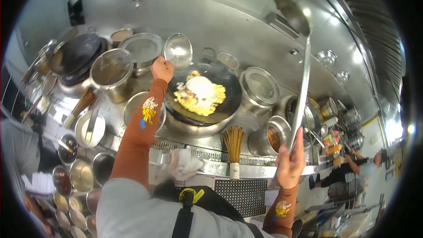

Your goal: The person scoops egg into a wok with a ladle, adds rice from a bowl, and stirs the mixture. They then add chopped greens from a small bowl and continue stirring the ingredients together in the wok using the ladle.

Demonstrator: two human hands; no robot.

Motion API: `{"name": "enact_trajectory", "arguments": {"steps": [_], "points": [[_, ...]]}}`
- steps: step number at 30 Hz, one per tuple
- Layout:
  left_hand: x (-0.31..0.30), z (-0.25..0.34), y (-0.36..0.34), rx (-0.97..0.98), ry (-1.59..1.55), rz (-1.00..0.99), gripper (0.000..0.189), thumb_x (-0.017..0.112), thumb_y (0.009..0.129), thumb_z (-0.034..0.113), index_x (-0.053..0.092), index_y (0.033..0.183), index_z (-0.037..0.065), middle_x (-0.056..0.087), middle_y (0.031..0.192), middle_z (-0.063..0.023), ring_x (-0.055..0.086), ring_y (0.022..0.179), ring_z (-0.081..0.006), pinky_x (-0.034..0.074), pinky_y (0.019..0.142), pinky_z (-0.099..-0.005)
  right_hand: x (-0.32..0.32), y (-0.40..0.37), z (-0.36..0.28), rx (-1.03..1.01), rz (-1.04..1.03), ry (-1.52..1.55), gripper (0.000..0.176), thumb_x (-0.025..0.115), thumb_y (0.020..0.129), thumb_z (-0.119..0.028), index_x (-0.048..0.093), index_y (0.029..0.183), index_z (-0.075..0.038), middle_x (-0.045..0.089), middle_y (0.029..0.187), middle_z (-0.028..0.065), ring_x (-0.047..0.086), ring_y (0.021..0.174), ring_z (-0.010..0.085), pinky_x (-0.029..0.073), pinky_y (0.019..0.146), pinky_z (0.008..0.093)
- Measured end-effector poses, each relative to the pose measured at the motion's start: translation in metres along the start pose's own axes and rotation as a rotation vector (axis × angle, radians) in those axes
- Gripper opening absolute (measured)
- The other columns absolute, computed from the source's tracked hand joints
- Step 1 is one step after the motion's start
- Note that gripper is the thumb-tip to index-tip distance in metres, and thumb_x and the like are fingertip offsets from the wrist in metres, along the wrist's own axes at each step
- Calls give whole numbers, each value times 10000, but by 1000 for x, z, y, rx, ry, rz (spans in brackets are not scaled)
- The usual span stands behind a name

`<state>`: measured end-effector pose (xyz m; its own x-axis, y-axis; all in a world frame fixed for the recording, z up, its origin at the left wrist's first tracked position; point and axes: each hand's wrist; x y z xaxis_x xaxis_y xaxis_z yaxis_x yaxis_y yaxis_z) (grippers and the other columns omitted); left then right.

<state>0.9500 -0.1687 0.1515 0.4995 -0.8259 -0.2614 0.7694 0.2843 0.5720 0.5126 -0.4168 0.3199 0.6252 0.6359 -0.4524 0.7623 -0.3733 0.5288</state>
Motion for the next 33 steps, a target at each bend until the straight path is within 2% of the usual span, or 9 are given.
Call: {"name": "enact_trajectory", "arguments": {"steps": [4,7,10,13,16,22,26,30,33], "points": [[-82,7,-62,-409,-585,49,126,589,825,41,576,704,12,626,654,-87,635,647,-128,521,495,-293,50,23,60,-62,-285,-172,668,531,867,29,282,1480,-63,609,827,63,497,573,82,439,497,244],[-151,6,-123,-512,-816,129,133,655,831,51,559,741,27,627,782,-78,635,659,-159,582,599,-301,104,5,172,26,-758,-328,694,548,836,24,310,1476,-103,639,896,124,544,579,123,474,503,312],[-246,19,-208,-653,-846,227,142,666,850,80,559,764,45,629,808,-54,636,710,-147,572,601,-304,129,-1,189,246,-926,-182,698,574,811,3,337,1459,-101,625,1053,195,587,594,154,500,517,343],[-350,61,-316,-645,-868,373,127,657,864,96,558,793,57,628,827,-43,635,745,-138,565,626,-310,139,19,256,69,-923,-154,740,590,793,-22,308,1474,-91,516,1281,198,602,654,160,508,552,339],[-430,98,-434,-606,-746,624,112,635,882,116,547,817,93,645,875,-34,633,788,-133,551,673,-310,145,11,199,230,-1034,-85,744,558,777,-11,285,1469,-14,451,1363,176,601,802,212,512,702,317],[-537,197,-634,-528,-388,1379,84,641,857,126,578,854,70,625,852,-39,618,793,-148,557,686,-326,199,46,299,-51,-911,-110,733,500,771,29,274,1468,-3,560,1188,188,551,662,200,478,596,314],[-585,193,-762,-362,-180,1847,110,626,829,83,535,865,34,596,854,-85,614,784,-195,560,680,-354,156,14,213,194,-887,-15,735,476,785,58,294,1482,-89,586,1065,180,507,534,182,433,450,324],[-610,197,-821,-348,-149,2192,142,645,810,89,518,855,46,589,812,-87,592,731,-198,550,681,-359,148,12,226,272,-831,63,731,477,786,68,314,1471,-129,582,990,174,465,460,157,376,378,302],[-605,188,-858,-653,545,1750,200,654,853,198,523,936,73,550,854,-45,553,797,-201,528,768,-397,130,15,218,242,-960,118,690,497,794,66,340,1446,-98,560,705,91,454,436,116,336,353,261]]}}
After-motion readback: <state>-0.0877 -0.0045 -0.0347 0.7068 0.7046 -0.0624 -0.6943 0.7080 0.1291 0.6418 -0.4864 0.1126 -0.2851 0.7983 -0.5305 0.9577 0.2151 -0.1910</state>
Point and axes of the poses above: each hand's wrist, its own y-axis towards the middle knuckle, its own x-axis out of the palm, z = x × y
